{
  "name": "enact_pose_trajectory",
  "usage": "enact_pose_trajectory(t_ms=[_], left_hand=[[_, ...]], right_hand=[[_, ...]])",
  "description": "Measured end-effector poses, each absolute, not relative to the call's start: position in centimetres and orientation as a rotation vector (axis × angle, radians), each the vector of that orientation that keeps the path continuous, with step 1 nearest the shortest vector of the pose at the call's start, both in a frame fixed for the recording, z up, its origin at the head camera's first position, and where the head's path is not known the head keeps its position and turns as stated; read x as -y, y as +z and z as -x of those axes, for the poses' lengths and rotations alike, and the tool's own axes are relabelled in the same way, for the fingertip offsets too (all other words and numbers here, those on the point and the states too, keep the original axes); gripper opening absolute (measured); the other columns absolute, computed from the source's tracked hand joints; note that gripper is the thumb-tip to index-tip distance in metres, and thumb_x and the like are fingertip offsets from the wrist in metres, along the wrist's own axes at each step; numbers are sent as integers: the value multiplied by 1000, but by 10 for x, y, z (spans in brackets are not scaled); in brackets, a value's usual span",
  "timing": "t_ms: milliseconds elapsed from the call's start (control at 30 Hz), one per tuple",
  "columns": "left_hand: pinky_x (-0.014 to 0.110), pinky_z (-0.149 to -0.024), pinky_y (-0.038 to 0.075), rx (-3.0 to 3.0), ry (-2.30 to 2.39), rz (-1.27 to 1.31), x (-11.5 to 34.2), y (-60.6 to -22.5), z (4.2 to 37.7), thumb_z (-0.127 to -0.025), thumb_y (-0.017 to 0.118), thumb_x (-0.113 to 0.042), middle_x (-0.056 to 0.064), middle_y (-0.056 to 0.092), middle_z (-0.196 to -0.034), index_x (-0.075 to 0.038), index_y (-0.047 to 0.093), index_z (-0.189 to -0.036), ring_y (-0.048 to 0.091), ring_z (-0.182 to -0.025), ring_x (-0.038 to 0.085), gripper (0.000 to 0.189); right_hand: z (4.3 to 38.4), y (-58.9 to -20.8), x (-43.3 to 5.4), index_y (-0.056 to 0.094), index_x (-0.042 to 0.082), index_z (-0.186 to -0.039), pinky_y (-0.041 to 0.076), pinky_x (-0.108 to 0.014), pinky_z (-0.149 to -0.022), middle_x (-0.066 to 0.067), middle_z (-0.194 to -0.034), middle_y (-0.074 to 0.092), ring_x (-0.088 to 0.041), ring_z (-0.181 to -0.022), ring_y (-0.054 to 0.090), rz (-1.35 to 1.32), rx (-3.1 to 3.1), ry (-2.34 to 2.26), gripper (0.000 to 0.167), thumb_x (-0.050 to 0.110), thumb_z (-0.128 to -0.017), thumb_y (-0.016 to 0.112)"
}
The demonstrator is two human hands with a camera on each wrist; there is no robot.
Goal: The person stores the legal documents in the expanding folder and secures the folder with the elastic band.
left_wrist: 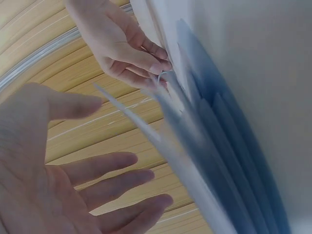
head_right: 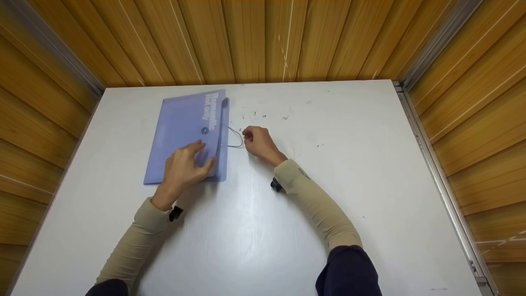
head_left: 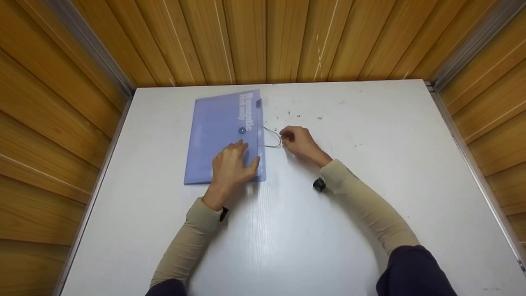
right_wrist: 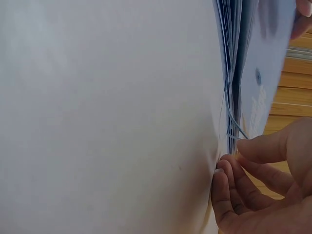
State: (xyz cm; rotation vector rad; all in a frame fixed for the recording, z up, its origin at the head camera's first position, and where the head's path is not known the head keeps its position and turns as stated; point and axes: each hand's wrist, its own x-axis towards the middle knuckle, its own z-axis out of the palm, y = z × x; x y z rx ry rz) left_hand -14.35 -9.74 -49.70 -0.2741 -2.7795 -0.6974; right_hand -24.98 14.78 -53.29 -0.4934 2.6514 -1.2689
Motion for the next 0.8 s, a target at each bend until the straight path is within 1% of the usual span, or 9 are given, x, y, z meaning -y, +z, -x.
enact_pose_trajectory(t_ms=[67,200,367,500,633,733,800], left_hand=[[60,-85,60,2771,-678,301,99,-499,144,-87,75,-45,21,72,-135,-1,75,-129,72,-114,45,61],[64,-93,57,2787,-639,345,103,-500,146,-88,74,-51,24,66,-143,-1,69,-138,66,-125,52,70],[68,-106,48,2883,-618,354,110,-506,152,-91,68,-59,26,53,-158,-4,58,-151,50,-140,59,82],[68,-116,38,2980,-578,338,118,-514,158,-93,61,-66,24,39,-168,-9,46,-162,34,-149,62,91],[67,-125,25,3069,-539,318,126,-522,163,-94,53,-73,21,26,-175,-14,35,-168,18,-156,63,96],[67,-127,16,3137,-518,315,130,-526,164,-96,47,-77,20,16,-178,-16,27,-171,8,-158,62,99],[69,-128,12,3179,-502,321,132,-527,163,-96,44,-78,20,12,-178,-17,22,-172,3,-158,61,100]], right_hand=[[250,-534,-148,72,-9,-121,55,-40,-92,-23,-110,75,-32,-99,69,505,-2653,-1268,30,-5,-93,60],[252,-534,-148,72,-10,-119,56,-41,-93,-24,-110,76,-34,-99,71,524,-2650,-1267,29,-5,-92,61],[254,-532,-148,72,-9,-119,57,-43,-95,-24,-111,75,-35,-101,71,541,-2634,-1250,30,-5,-92,61],[255,-531,-148,72,-8,-122,55,-43,-96,-23,-113,74,-34,-103,70,531,-2607,-1243,30,-4,-94,62],[255,-531,-148,71,-7,-125,54,-42,-97,-22,-114,74,-33,-104,69,518,-2584,-1241,32,-4,-95,62],[255,-532,-147,71,-6,-126,54,-41,-96,-21,-113,74,-32,-103,69,515,-2574,-1240,32,-4,-95,63],[256,-532,-147,72,-5,-126,55,-41,-95,-21,-113,74,-31,-102,69,519,-2569,-1242,32,-5,-95,63]])
